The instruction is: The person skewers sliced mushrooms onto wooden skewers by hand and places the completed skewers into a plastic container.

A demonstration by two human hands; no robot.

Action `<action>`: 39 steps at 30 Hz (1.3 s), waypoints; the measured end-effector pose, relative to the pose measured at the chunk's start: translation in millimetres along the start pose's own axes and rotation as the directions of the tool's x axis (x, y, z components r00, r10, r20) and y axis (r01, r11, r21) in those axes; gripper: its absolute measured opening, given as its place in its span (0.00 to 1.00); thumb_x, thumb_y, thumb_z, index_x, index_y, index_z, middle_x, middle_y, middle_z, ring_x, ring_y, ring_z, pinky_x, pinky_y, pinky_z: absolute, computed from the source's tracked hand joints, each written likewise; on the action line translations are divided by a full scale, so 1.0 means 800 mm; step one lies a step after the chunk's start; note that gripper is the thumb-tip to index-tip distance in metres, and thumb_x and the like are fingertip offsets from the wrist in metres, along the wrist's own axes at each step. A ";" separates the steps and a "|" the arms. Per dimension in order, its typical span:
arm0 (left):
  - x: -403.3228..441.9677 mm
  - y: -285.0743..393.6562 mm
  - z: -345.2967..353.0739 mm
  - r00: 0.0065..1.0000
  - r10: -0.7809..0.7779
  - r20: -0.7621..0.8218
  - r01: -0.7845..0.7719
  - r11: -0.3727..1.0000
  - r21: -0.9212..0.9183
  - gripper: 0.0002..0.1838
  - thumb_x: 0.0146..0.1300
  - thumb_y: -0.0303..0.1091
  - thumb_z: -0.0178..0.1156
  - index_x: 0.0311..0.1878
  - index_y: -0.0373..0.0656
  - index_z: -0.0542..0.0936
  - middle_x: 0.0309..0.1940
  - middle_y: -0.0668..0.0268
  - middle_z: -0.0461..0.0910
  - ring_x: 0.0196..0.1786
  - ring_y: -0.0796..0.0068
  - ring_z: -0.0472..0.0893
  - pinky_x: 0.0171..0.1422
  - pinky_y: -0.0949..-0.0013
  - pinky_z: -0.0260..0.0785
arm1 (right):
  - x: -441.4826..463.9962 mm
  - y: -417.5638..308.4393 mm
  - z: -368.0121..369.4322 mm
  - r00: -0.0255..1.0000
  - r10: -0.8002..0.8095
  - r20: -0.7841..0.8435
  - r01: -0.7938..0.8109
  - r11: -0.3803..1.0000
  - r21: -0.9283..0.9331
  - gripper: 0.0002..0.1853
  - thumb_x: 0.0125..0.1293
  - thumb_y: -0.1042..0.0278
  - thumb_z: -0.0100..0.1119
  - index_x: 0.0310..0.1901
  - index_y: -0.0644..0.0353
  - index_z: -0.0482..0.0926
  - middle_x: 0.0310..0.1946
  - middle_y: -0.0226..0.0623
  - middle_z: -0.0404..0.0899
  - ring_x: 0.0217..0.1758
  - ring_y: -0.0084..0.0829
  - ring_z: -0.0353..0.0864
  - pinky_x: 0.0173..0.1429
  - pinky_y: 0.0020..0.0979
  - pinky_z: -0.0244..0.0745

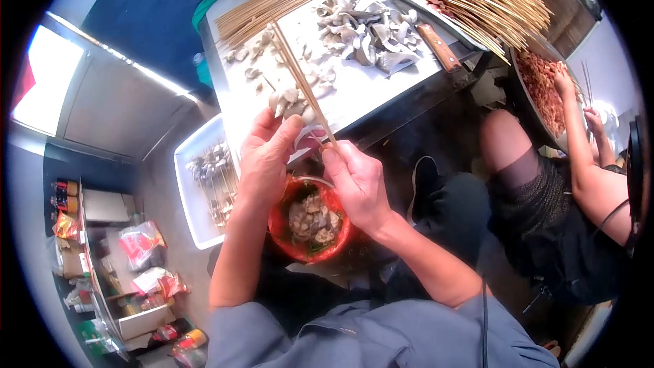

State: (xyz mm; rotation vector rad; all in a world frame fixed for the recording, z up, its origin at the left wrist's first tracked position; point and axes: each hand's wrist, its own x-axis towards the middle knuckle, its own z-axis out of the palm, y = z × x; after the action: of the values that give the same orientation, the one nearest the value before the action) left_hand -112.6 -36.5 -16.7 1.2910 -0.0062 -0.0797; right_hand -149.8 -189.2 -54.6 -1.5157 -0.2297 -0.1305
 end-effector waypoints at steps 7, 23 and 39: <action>-0.005 0.011 -0.048 0.995 0.069 -0.071 -0.083 0.971 -0.225 0.19 0.67 0.25 0.56 0.60 0.35 0.72 0.47 0.57 0.83 0.49 0.64 0.84 0.51 0.61 0.79 | -0.004 0.001 0.012 0.993 0.070 0.096 -0.073 0.997 0.035 0.16 0.75 0.60 0.52 0.39 0.67 0.78 0.20 0.37 0.73 0.24 0.24 0.71 0.31 0.30 0.68; 0.008 0.008 -0.058 0.986 0.147 -0.081 -0.153 0.985 -0.073 0.16 0.72 0.37 0.56 0.54 0.34 0.77 0.47 0.57 0.82 0.45 0.64 0.84 0.49 0.64 0.79 | -0.001 0.013 0.016 0.999 -0.019 -0.039 0.020 1.000 0.022 0.07 0.72 0.71 0.56 0.42 0.66 0.78 0.22 0.37 0.76 0.25 0.24 0.74 0.30 0.28 0.70; 0.211 0.010 0.101 0.593 0.408 0.694 -0.774 0.053 0.631 0.16 0.52 0.21 0.60 0.45 0.41 0.84 0.46 0.61 0.82 0.57 0.57 0.76 0.62 0.60 0.70 | 0.017 -0.025 -0.086 0.926 0.323 -0.197 -0.164 0.813 0.559 0.08 0.75 0.68 0.53 0.44 0.63 0.77 0.23 0.24 0.73 0.24 0.12 0.64 0.27 0.18 0.59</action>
State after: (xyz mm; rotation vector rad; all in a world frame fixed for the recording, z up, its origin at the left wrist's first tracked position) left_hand 52.0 -122.5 6.3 2.3227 -1.1105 0.5678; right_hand -136.1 -258.4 -34.4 -0.9372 0.1605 -0.0659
